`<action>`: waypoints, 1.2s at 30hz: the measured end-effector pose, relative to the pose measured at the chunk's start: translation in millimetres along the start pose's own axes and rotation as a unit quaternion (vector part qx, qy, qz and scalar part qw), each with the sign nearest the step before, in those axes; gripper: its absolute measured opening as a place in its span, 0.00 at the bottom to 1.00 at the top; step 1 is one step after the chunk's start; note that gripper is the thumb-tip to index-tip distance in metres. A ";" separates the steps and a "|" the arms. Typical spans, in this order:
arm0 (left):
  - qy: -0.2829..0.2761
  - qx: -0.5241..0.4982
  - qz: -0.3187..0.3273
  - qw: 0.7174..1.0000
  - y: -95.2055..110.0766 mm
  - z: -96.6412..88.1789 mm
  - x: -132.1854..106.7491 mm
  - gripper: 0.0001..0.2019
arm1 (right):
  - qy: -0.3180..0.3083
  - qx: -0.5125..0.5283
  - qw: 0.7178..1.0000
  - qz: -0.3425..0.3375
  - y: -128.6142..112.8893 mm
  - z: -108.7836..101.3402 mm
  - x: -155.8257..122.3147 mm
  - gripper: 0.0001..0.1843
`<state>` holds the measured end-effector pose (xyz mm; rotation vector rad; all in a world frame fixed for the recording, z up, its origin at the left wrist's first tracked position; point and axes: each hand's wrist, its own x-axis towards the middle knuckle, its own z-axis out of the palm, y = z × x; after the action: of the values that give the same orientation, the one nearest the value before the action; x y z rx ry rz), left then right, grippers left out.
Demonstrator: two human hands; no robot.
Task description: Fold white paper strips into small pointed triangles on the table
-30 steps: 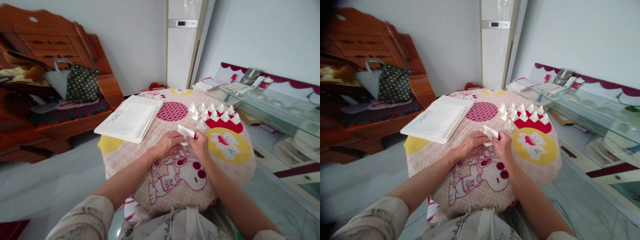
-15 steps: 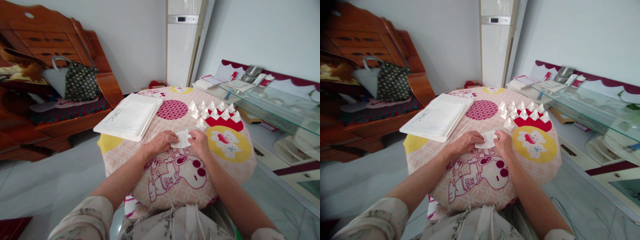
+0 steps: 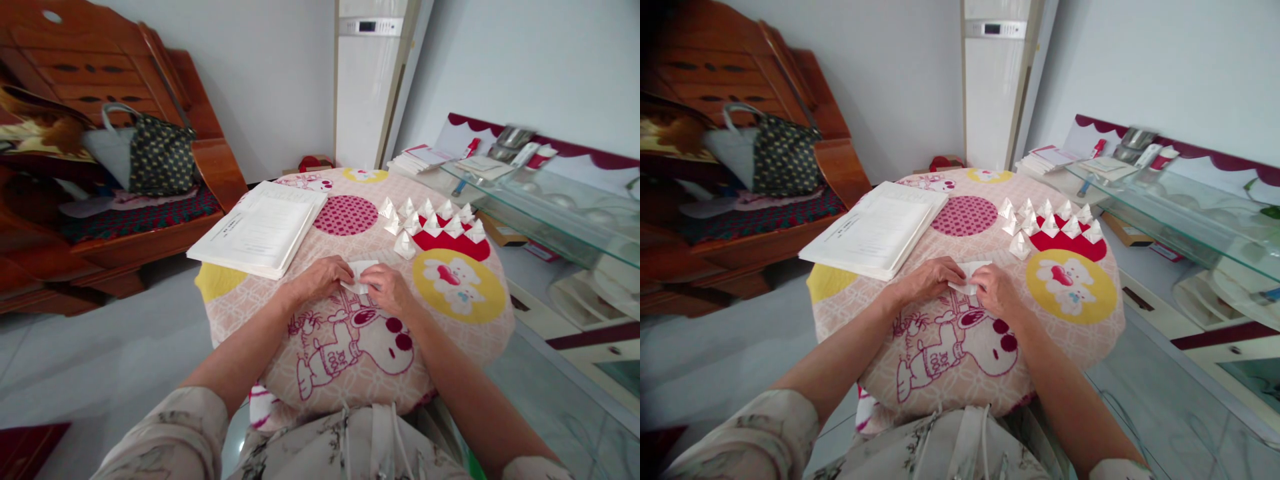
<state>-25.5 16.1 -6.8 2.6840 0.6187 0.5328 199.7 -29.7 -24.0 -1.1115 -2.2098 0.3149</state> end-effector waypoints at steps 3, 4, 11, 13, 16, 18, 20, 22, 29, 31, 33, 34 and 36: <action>-0.006 -0.020 -0.018 1.000 -0.8 -0.7 -0.4 0.19 | -0.026 -0.001 0.999 -0.036 4.2 2.6 -2.3 0.18; -0.008 -0.034 -0.027 0.999 -0.6 -1.3 -0.4 0.17 | -0.034 -0.002 0.998 -0.044 5.5 2.1 -3.1 0.18; -0.004 -0.182 -0.095 0.979 -1.7 -8.7 -2.7 0.05 | -0.082 -0.015 0.994 -0.076 7.7 -8.7 -5.1 0.19; 0.003 -0.203 -0.109 0.973 -4.6 -7.8 -2.8 0.06 | -0.091 -0.016 0.993 -0.079 6.0 -11.1 -4.9 0.20; 0.025 -0.205 -0.139 0.968 -8.3 -2.6 1.1 0.07 | -0.100 -0.015 0.992 -0.075 3.6 -13.5 -4.8 0.20; 0.046 -0.184 -0.162 0.968 -8.8 1.7 5.8 0.07 | -0.107 -0.011 0.992 -0.069 2.5 -14.6 -4.6 0.19; 0.068 -0.144 -0.180 0.971 -7.5 5.4 10.6 0.07 | -0.111 -0.008 0.992 -0.062 1.6 -15.4 -4.4 0.19; 0.081 -0.097 -0.193 0.973 -4.9 8.6 14.1 0.06 | -0.117 -0.008 0.992 -0.056 0.2 -16.2 -4.2 0.19; 0.087 0.002 -0.219 0.972 3.4 18.6 16.6 0.03 | -0.151 -0.024 0.988 -0.036 -7.7 -19.8 -4.8 0.17; 0.087 0.010 -0.224 0.971 4.5 20.3 17.1 0.03 | -0.153 -0.025 0.987 -0.037 -8.4 -20.3 -5.2 0.17; 0.088 0.013 -0.227 0.970 5.2 21.3 17.5 0.02 | -0.150 -0.021 0.988 -0.040 -8.1 -20.5 -5.5 0.17; 0.088 0.014 -0.228 0.970 5.4 21.7 17.7 0.02 | -0.148 -0.019 0.988 -0.042 -7.8 -20.5 -5.7 0.17; 0.089 0.014 -0.228 0.970 5.7 22.4 17.7 0.02 | -0.145 -0.017 0.988 -0.045 -7.0 -20.2 -5.9 0.17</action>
<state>0.8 14.5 -19.1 2.4137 1.2578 0.6371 210.8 -40.1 -7.7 -1.0335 -2.5216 0.4238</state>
